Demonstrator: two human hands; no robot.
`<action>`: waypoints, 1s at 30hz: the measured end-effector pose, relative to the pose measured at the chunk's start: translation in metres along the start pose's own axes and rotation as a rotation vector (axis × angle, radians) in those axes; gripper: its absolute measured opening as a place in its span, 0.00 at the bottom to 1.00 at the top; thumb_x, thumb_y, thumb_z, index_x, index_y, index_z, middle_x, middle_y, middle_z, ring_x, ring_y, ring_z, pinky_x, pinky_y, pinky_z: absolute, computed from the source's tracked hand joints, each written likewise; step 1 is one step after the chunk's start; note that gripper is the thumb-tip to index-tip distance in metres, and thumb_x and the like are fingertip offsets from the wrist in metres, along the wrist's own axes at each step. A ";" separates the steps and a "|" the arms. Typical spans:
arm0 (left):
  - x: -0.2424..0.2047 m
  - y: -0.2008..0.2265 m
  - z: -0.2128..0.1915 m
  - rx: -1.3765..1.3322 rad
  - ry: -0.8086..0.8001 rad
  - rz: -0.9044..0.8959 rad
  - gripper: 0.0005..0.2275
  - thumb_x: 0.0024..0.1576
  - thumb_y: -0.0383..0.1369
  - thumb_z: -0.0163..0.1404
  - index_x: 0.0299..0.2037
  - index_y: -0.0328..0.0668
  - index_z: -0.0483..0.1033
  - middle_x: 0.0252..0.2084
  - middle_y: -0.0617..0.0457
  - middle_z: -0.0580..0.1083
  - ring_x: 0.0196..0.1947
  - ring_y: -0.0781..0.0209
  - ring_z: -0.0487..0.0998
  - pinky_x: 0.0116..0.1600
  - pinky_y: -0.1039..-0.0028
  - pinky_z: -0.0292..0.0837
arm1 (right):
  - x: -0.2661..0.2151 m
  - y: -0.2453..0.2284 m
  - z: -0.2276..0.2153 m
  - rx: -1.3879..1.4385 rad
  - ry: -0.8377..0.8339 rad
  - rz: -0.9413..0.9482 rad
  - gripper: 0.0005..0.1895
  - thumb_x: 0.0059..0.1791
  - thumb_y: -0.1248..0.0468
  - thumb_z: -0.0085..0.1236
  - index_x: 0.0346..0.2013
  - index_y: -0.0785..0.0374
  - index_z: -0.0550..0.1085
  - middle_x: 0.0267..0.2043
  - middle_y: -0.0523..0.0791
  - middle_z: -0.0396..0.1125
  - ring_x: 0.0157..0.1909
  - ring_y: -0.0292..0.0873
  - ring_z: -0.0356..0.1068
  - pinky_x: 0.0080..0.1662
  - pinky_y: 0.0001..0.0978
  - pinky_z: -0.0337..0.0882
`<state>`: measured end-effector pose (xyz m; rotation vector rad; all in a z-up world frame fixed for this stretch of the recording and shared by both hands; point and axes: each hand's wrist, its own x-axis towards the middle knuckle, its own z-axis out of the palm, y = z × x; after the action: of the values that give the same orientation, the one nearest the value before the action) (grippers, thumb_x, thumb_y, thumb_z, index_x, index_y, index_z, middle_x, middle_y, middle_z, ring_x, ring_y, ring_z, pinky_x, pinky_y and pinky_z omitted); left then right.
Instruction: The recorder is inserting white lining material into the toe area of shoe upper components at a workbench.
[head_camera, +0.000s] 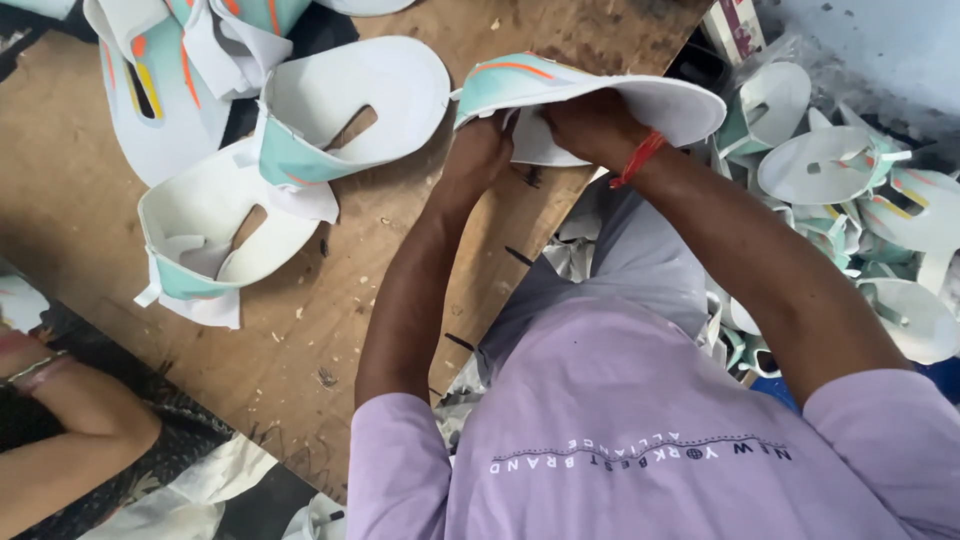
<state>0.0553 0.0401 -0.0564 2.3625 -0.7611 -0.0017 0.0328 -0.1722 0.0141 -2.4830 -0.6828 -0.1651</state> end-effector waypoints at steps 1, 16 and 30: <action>0.001 0.001 -0.002 -0.066 0.045 0.017 0.19 0.58 0.25 0.50 0.61 0.34 0.70 0.58 0.30 0.72 0.61 0.30 0.70 0.63 0.50 0.65 | 0.005 -0.008 -0.002 -0.048 0.013 0.012 0.23 0.52 0.62 0.53 0.61 0.63 0.71 0.58 0.55 0.69 0.58 0.59 0.69 0.58 0.51 0.69; -0.022 0.043 -0.001 0.017 0.028 0.089 0.22 0.56 0.24 0.48 0.63 0.32 0.68 0.62 0.28 0.68 0.65 0.28 0.63 0.70 0.49 0.57 | -0.014 0.033 0.009 -0.272 -0.165 0.032 0.18 0.56 0.52 0.50 0.55 0.57 0.73 0.60 0.49 0.69 0.63 0.54 0.67 0.63 0.46 0.67; -0.023 0.082 -0.020 0.180 -0.257 -0.088 0.31 0.54 0.49 0.57 0.62 0.33 0.68 0.64 0.34 0.68 0.65 0.36 0.67 0.71 0.51 0.59 | -0.040 -0.033 -0.043 -0.132 -0.328 -0.349 0.16 0.47 0.58 0.48 0.45 0.58 0.78 0.48 0.49 0.71 0.55 0.53 0.68 0.58 0.49 0.67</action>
<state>-0.0028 0.0130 0.0026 2.5984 -0.8047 -0.2902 -0.0169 -0.1893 0.0554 -2.5205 -1.2803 0.0746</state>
